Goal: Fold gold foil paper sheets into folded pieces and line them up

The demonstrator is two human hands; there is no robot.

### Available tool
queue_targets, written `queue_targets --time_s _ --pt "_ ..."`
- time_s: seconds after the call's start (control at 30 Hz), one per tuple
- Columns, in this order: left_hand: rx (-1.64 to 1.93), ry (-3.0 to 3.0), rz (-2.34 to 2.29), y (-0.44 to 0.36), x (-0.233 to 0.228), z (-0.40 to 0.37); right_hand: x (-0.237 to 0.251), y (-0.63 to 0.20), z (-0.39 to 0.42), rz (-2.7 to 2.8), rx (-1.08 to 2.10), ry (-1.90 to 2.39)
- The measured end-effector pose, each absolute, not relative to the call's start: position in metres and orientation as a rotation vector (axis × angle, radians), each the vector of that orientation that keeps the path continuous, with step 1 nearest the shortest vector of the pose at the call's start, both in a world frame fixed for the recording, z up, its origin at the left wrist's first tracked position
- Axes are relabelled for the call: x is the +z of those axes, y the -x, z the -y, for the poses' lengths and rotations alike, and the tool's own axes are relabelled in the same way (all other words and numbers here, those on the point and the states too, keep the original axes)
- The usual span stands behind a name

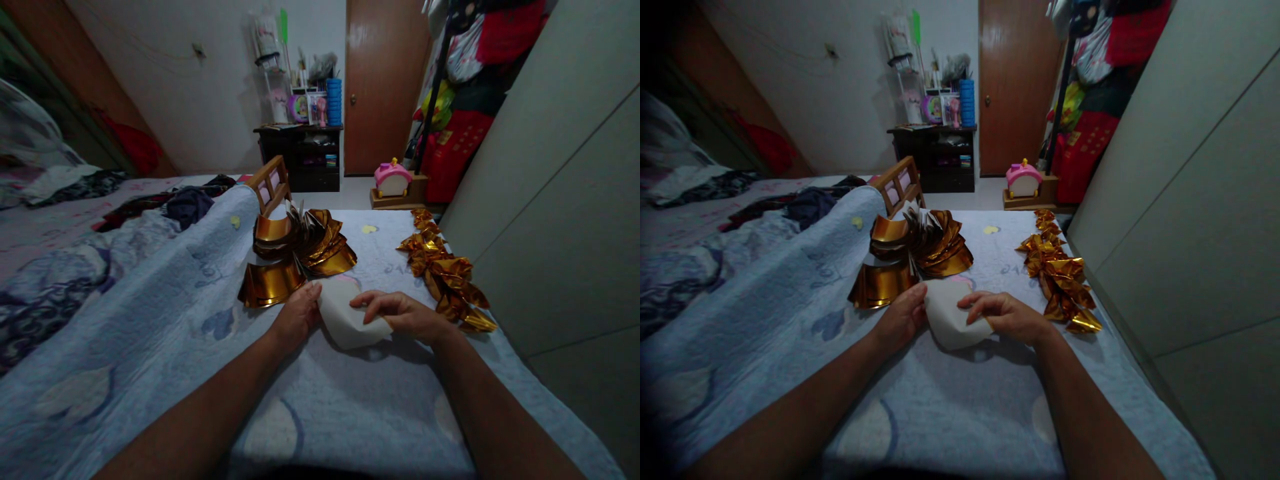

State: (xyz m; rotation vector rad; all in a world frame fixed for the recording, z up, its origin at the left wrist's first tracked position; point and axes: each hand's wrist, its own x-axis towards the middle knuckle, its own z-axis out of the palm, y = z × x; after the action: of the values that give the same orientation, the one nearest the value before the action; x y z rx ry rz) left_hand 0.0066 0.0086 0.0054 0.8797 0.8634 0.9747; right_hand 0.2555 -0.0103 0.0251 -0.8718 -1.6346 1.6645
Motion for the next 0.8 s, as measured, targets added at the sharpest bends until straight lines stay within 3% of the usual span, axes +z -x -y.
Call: queue_targets --time_s 0.3,0.57,0.8 --pt "0.977 -0.876 -0.982 -0.010 0.002 -0.004 0.018 -0.257 0.009 1.969 1.428 0.876" --pt "1.018 -1.026 -1.105 -0.009 -0.002 -0.006 0.002 -0.241 0.014 2.343 0.751 1.185" --pt "1.062 -1.165 -1.231 -0.006 -0.010 -0.012 0.015 -0.225 0.022 2.576 0.743 1.199"
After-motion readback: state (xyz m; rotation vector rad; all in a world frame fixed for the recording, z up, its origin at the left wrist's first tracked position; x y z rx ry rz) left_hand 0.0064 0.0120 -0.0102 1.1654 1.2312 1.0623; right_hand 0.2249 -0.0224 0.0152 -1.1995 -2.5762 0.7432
